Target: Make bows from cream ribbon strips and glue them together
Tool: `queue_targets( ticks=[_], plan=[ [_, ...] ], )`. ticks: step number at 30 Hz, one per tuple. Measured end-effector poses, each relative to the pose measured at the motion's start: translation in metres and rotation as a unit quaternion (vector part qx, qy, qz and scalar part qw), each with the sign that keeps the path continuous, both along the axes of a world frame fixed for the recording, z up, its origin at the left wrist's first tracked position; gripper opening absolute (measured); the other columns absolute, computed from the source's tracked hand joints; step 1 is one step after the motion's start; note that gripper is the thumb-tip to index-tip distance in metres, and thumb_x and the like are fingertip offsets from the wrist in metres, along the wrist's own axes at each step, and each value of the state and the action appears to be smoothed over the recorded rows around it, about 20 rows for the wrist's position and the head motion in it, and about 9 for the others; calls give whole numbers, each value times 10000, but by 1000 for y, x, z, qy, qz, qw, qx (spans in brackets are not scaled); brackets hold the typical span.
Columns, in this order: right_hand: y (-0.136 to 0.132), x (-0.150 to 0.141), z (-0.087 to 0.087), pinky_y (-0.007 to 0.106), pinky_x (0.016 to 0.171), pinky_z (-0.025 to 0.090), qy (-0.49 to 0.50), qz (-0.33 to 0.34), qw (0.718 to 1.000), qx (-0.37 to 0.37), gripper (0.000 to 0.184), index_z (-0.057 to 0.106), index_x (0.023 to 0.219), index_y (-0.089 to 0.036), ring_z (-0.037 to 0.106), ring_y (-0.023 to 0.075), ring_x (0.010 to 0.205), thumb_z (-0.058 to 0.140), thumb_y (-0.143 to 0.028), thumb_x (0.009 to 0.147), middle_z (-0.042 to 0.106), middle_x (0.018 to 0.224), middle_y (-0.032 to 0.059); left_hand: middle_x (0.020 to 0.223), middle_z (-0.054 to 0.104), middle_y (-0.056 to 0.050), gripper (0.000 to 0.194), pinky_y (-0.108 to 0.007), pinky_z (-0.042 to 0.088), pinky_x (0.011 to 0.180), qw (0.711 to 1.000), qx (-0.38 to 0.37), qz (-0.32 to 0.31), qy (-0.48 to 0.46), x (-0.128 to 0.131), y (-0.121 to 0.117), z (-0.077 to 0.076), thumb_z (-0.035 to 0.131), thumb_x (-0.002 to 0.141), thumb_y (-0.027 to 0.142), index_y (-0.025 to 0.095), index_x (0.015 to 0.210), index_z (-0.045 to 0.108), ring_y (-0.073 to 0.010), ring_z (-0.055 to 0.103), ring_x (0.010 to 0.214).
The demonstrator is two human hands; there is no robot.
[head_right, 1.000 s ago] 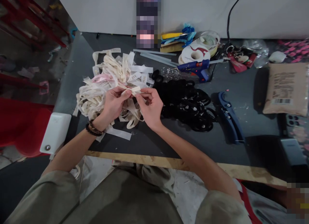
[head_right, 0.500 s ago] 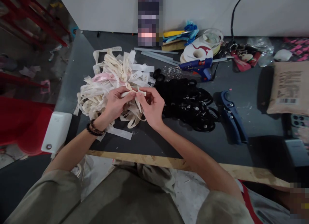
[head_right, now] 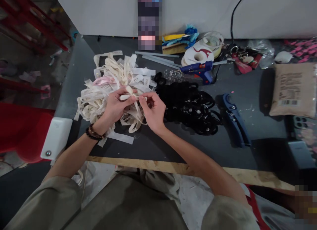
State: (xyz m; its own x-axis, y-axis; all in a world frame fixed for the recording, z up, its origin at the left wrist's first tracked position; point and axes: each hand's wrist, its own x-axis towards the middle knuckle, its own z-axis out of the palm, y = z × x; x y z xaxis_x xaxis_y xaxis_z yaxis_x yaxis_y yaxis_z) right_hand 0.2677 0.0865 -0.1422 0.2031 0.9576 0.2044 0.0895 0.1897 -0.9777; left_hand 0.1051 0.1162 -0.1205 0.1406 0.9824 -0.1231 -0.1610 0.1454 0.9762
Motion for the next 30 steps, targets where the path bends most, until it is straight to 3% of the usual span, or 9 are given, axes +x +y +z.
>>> queue_targets(
  ticks=[4, 7, 13, 16, 20, 24, 30],
  plan=[
    [0, 0, -3, 344, 737, 555, 9, 10, 1000, 16, 473, 791, 1039, -283, 673, 180, 798, 731, -753, 1037, 752, 908, 6, 647, 694, 19, 607, -217, 414, 470, 1000, -10, 5, 1, 0, 0, -1, 1083, 635, 698, 190, 840, 821, -85, 546, 516],
    [-1, -1, -5, 350, 737, 550, 28, 21, 999, 21, 448, 831, 1091, -299, 676, 184, 807, 784, -736, 1004, 768, 936, 11, 638, 680, 13, 602, -233, 423, 511, 1000, 17, -16, 16, 2, -1, 4, 1082, 617, 718, 192, 743, 817, -87, 526, 548],
    [0, -2, -6, 317, 638, 514, 67, 20, 997, -14, 424, 773, 877, -275, 600, 148, 661, 828, -684, 975, 700, 756, -31, 553, 568, 30, 532, -253, 282, 501, 987, 72, -107, 95, -1, -7, 17, 1022, 759, 675, 187, 684, 824, -81, 408, 534],
    [1, -1, -6, 319, 661, 560, 90, 21, 996, -18, 430, 771, 883, -281, 655, 161, 697, 834, -699, 964, 706, 756, -32, 598, 662, 10, 524, -247, 326, 500, 985, 76, -106, 116, 0, -8, 17, 1016, 761, 679, 195, 680, 831, -84, 441, 537],
    [-1, 1, -5, 353, 792, 632, 82, 44, 996, -15, 471, 820, 1069, -305, 748, 194, 869, 800, -766, 972, 791, 952, 6, 648, 716, 13, 539, -228, 446, 508, 998, 36, -19, 42, 3, -7, 6, 1078, 654, 684, 207, 764, 852, -97, 558, 554],
    [-2, -1, -6, 346, 728, 617, 67, 28, 997, -35, 550, 817, 1162, -303, 725, 186, 809, 842, -797, 923, 815, 998, 12, 781, 806, 3, 611, -239, 628, 646, 999, 1, 44, -33, 4, -3, -4, 1096, 608, 700, 219, 884, 840, -134, 743, 668],
    [4, -2, -13, 362, 769, 654, 80, -9, 997, -3, 518, 789, 1128, -314, 747, 193, 833, 845, -789, 927, 808, 982, 4, 776, 804, 2, 559, -196, 610, 615, 998, 20, 34, -56, 5, -4, -6, 1110, 643, 655, 219, 870, 843, -117, 757, 685]
  ],
)
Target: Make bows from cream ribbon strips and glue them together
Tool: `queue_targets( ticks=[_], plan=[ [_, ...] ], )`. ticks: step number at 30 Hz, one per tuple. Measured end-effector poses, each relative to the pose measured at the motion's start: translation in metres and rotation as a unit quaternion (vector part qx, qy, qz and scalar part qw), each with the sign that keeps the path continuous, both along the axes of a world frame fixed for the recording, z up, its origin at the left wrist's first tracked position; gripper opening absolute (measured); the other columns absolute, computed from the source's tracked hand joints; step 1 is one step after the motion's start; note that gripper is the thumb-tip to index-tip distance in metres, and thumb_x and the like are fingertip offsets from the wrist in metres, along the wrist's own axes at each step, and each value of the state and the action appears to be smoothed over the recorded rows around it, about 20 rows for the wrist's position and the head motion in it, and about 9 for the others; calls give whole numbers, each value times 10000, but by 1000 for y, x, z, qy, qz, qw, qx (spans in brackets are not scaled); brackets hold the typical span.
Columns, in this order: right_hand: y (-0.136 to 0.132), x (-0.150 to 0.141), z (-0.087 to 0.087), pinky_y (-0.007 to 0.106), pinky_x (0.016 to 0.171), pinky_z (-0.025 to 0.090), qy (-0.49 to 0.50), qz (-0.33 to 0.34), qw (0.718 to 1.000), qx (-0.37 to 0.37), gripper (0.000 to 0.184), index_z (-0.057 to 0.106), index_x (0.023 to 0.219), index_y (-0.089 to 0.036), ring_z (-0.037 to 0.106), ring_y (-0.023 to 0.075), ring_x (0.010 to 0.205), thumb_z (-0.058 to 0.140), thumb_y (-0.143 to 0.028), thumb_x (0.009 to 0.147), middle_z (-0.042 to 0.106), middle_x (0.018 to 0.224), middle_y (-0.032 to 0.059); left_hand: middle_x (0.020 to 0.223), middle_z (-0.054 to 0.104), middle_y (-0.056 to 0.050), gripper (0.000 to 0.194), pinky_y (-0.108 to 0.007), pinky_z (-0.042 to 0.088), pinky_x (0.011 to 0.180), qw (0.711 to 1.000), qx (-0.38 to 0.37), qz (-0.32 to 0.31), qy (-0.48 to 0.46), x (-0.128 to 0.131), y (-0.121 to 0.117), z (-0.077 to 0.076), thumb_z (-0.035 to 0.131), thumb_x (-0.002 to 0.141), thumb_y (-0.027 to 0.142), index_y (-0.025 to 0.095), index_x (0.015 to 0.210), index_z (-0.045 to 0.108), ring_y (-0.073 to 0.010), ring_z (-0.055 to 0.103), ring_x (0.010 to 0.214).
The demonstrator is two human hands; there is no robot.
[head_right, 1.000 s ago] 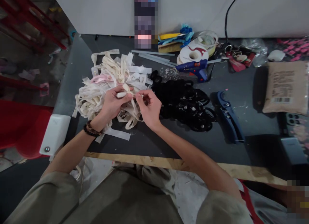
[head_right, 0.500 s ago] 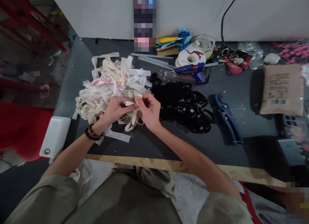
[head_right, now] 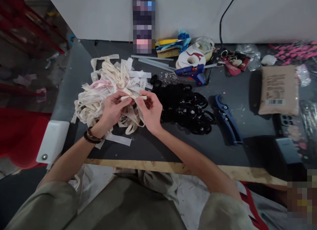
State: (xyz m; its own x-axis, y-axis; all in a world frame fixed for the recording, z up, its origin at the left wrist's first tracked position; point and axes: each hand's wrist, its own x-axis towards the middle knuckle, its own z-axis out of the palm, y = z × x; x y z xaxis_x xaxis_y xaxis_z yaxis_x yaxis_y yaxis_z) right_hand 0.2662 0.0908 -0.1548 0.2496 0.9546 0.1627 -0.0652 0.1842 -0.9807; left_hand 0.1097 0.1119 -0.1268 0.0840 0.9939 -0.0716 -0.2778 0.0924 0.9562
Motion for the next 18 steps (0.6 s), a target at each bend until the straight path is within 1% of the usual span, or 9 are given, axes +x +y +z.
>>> queue_targets(
  ticks=[3, 6, 8, 13, 18],
  plan=[
    [0, 1, -1, 345, 753, 648, -2, 3, 1000, -1, 518, 773, 1187, -325, 743, 181, 820, 847, -774, 938, 801, 982, -1, 741, 793, -6, 581, -198, 601, 620, 1000, 5, -6, 6, 1, 0, 1, 1084, 657, 711, 211, 821, 838, -110, 730, 665],
    [-3, 1, 1, 356, 795, 671, -1, 20, 1000, -4, 608, 746, 1291, -330, 789, 197, 895, 874, -783, 906, 836, 1076, 17, 699, 765, -5, 633, -205, 552, 559, 999, -1, -6, 33, 2, 0, 2, 1062, 638, 771, 206, 810, 834, -107, 678, 608],
    [-4, 0, 3, 373, 818, 686, 0, 30, 999, -11, 652, 730, 1328, -327, 808, 211, 918, 896, -777, 886, 848, 1074, 20, 688, 747, -4, 630, -210, 530, 538, 999, -3, -8, 46, 2, 0, 3, 1062, 638, 764, 203, 806, 828, -104, 650, 588],
    [-3, -1, 5, 354, 760, 673, 27, 14, 999, -35, 582, 713, 1200, -319, 799, 191, 812, 921, -749, 868, 819, 932, -14, 670, 717, -10, 596, -221, 510, 513, 997, -17, -34, 63, 0, -1, 4, 1056, 676, 717, 195, 795, 796, -115, 643, 576],
    [-1, -1, 2, 348, 747, 667, 21, 8, 999, -39, 556, 693, 1201, -319, 785, 186, 785, 914, -722, 887, 790, 893, -21, 715, 747, -22, 572, -235, 529, 535, 995, -39, -58, 65, -3, 0, 4, 1044, 689, 694, 199, 817, 788, -136, 681, 616]
  ],
)
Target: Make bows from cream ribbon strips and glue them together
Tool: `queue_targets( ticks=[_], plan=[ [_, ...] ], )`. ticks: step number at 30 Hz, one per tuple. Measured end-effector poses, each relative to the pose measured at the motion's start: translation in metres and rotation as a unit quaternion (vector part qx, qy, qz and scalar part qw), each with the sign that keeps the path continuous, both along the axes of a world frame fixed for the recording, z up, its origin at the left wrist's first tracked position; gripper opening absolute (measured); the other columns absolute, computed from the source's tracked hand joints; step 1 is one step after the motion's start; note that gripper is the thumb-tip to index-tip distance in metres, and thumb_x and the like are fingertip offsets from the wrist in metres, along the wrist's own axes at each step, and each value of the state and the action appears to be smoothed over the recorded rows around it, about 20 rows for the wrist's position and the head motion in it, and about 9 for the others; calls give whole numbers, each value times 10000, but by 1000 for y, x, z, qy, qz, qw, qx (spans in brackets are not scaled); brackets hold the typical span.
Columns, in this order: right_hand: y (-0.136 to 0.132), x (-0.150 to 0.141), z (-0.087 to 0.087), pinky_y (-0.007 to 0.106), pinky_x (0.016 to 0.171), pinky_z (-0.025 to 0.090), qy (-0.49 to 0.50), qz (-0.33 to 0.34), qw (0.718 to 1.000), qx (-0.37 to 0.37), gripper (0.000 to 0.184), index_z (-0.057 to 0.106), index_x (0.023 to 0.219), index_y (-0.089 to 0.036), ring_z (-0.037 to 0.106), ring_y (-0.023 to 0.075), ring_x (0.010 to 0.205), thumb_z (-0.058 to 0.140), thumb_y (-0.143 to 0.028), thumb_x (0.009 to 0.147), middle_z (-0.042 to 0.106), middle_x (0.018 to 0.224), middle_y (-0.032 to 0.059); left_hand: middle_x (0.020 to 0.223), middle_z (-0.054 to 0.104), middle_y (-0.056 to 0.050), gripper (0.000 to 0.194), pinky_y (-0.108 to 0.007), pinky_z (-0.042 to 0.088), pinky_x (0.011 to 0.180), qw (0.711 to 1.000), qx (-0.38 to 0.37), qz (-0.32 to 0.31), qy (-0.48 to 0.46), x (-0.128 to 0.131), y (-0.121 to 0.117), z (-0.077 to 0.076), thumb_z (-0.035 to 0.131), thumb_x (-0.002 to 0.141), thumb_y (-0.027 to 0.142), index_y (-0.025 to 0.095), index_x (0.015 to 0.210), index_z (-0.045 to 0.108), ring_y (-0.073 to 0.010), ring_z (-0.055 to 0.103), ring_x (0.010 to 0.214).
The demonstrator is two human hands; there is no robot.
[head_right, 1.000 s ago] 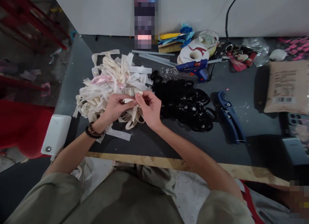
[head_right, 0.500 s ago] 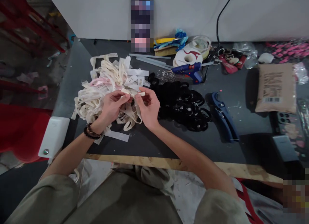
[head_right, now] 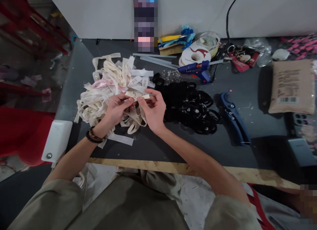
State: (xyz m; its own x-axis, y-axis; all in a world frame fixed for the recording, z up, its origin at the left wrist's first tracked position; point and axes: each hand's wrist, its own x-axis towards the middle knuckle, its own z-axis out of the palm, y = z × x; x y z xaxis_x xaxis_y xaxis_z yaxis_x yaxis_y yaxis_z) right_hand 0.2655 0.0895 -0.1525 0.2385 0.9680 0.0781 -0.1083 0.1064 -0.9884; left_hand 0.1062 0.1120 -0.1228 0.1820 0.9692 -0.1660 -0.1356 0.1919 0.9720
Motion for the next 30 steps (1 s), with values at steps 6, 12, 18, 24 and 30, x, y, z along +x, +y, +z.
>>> queue_targets(
  ticks=[6, 12, 18, 24, 30],
  plan=[
    [2, 2, -2, 365, 790, 678, 0, -3, 1000, 12, 530, 699, 1194, -320, 792, 199, 842, 896, -719, 907, 792, 940, -10, 773, 767, -31, 513, -238, 584, 606, 1000, 6, -9, -14, -1, 1, -2, 1030, 743, 654, 202, 870, 821, -153, 737, 711],
    [0, 0, 7, 348, 773, 666, -35, -12, 999, 20, 425, 729, 1051, -298, 792, 193, 827, 931, -639, 895, 802, 909, -13, 929, 853, -40, 556, -219, 599, 674, 996, 84, 13, 9, 3, -2, 5, 1061, 711, 679, 214, 945, 865, -130, 760, 773],
    [-2, 1, 12, 366, 742, 622, -28, 6, 999, 37, 477, 786, 917, -293, 738, 193, 788, 847, -765, 936, 787, 847, -2, 736, 796, -17, 516, -246, 602, 608, 999, 36, 14, -9, 3, -2, 11, 1136, 601, 592, 207, 809, 863, -150, 750, 688],
    [-2, 5, 5, 358, 702, 578, -31, 8, 999, 18, 613, 762, 899, -290, 666, 184, 758, 783, -902, 910, 715, 802, 1, 661, 755, -6, 534, -230, 563, 533, 1000, 14, -9, 9, 3, -1, 10, 1131, 579, 616, 197, 757, 850, -113, 676, 570],
    [-4, 1, 4, 352, 687, 576, -48, -15, 998, 28, 652, 724, 905, -290, 663, 184, 738, 721, -941, 928, 705, 799, 5, 566, 686, 16, 559, -217, 497, 489, 1000, 9, -21, 11, 2, -3, 14, 1124, 575, 649, 193, 740, 848, -91, 598, 500]
  ],
)
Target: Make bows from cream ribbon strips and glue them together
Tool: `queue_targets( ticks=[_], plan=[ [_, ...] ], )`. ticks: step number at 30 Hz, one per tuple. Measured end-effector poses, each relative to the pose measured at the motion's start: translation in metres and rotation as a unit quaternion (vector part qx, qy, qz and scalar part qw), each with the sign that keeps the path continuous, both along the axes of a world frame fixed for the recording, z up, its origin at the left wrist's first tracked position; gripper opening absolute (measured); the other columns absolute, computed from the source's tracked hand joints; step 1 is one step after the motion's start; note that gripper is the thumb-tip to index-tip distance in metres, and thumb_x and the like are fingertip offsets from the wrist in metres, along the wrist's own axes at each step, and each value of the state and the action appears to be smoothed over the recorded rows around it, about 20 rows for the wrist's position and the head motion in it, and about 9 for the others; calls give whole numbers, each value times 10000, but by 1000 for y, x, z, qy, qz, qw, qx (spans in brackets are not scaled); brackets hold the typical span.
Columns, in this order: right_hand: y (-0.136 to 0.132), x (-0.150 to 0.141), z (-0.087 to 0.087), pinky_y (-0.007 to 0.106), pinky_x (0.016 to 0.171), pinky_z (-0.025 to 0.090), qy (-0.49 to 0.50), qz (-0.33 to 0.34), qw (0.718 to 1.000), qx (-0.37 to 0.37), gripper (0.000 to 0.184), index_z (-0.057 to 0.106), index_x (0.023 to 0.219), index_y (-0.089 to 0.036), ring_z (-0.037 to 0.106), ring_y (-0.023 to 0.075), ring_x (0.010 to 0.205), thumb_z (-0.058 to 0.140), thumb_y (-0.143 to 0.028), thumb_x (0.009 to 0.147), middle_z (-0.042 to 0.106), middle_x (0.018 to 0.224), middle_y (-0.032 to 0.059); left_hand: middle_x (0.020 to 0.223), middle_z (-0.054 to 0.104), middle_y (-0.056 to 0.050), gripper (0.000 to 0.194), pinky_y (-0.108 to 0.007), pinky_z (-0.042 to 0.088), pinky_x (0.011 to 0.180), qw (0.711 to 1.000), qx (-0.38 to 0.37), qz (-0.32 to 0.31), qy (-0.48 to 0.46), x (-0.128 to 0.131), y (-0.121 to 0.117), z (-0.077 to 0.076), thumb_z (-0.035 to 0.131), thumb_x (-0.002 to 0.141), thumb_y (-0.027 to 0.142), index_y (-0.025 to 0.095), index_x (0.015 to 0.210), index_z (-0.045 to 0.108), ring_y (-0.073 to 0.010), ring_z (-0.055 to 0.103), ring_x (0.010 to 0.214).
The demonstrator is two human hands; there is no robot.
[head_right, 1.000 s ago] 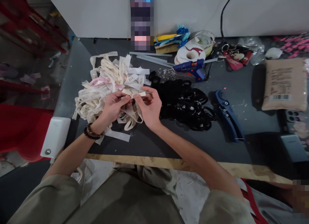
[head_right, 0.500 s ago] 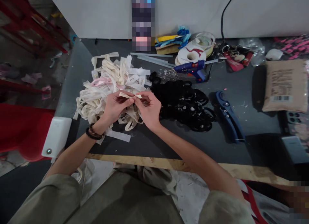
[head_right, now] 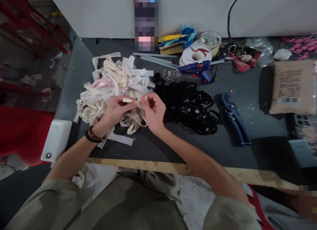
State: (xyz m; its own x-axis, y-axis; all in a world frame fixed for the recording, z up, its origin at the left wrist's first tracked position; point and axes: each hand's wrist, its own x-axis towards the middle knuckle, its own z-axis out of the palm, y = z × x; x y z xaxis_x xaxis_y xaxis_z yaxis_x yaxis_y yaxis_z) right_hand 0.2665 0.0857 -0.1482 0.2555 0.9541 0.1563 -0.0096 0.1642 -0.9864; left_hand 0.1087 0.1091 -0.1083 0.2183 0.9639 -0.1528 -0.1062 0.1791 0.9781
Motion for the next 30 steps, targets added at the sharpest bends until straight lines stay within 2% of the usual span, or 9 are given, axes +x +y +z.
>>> queue_targets(
  ticks=[3, 6, 10, 12, 15, 18, 22, 27, 30],
  plan=[
    [0, 0, 1, 345, 685, 562, -6, -1, 1000, 0, 660, 708, 905, -288, 637, 178, 720, 693, -947, 944, 684, 790, -1, 598, 699, 9, 541, -227, 490, 488, 1000, 2, 2, 3, 1, 0, -2, 1118, 601, 630, 189, 759, 848, -101, 616, 519],
    [0, 1, 2, 328, 664, 530, -20, 5, 1000, 8, 652, 700, 920, -282, 604, 165, 706, 665, -930, 978, 669, 796, -10, 668, 736, -3, 543, -230, 523, 529, 999, 4, 37, -16, 3, 2, -8, 1109, 609, 641, 196, 764, 839, -111, 649, 581],
    [0, 0, 4, 325, 676, 534, 3, 19, 999, 26, 579, 740, 950, -277, 621, 166, 731, 730, -855, 992, 698, 830, -7, 709, 758, -5, 578, -218, 536, 564, 996, -15, 63, -53, 4, 5, -10, 1106, 573, 685, 206, 747, 834, -109, 654, 622],
    [0, -1, 6, 347, 746, 579, 15, 26, 999, 35, 544, 786, 1002, -290, 685, 187, 808, 746, -833, 994, 752, 903, 10, 708, 762, -6, 568, -219, 539, 566, 997, -19, 50, -54, 2, 5, -8, 1112, 557, 676, 212, 748, 845, -110, 651, 614],
    [-1, 0, 9, 377, 805, 603, -11, 35, 998, 43, 496, 859, 1060, -315, 738, 212, 887, 755, -796, 1001, 803, 976, 28, 649, 730, -3, 524, -213, 532, 567, 1000, -10, -6, -26, 0, 3, -2, 1122, 566, 621, 200, 694, 837, -95, 613, 568],
    [-1, 0, 11, 361, 711, 558, -40, 40, 998, 32, 421, 869, 925, -304, 683, 192, 765, 804, -714, 992, 770, 848, 11, 623, 721, -9, 497, -217, 531, 571, 998, 12, -54, 17, -2, 2, 1, 1100, 613, 617, 194, 686, 851, -92, 592, 548],
    [0, 0, 10, 324, 612, 471, -7, 47, 999, 16, 453, 810, 780, -283, 571, 153, 643, 839, -698, 960, 704, 726, -17, 627, 731, -25, 498, -243, 517, 568, 994, 43, -84, 57, -4, 3, 5, 1025, 714, 681, 204, 731, 886, -120, 604, 561],
    [1, 0, 9, 307, 616, 513, 50, 54, 997, -13, 485, 787, 780, -263, 609, 157, 665, 873, -720, 918, 720, 716, -15, 657, 758, -30, 516, -245, 513, 578, 992, 52, -92, 71, -4, 3, 7, 1045, 691, 680, 203, 681, 847, -134, 629, 604],
    [1, 1, 10, 320, 669, 583, 60, 59, 996, -10, 537, 807, 859, -266, 677, 174, 723, 861, -799, 898, 763, 782, -1, 632, 736, -12, 519, -235, 514, 560, 998, 22, -47, 40, -2, 1, 2, 1082, 648, 651, 195, 706, 841, -119, 620, 572]
  ],
)
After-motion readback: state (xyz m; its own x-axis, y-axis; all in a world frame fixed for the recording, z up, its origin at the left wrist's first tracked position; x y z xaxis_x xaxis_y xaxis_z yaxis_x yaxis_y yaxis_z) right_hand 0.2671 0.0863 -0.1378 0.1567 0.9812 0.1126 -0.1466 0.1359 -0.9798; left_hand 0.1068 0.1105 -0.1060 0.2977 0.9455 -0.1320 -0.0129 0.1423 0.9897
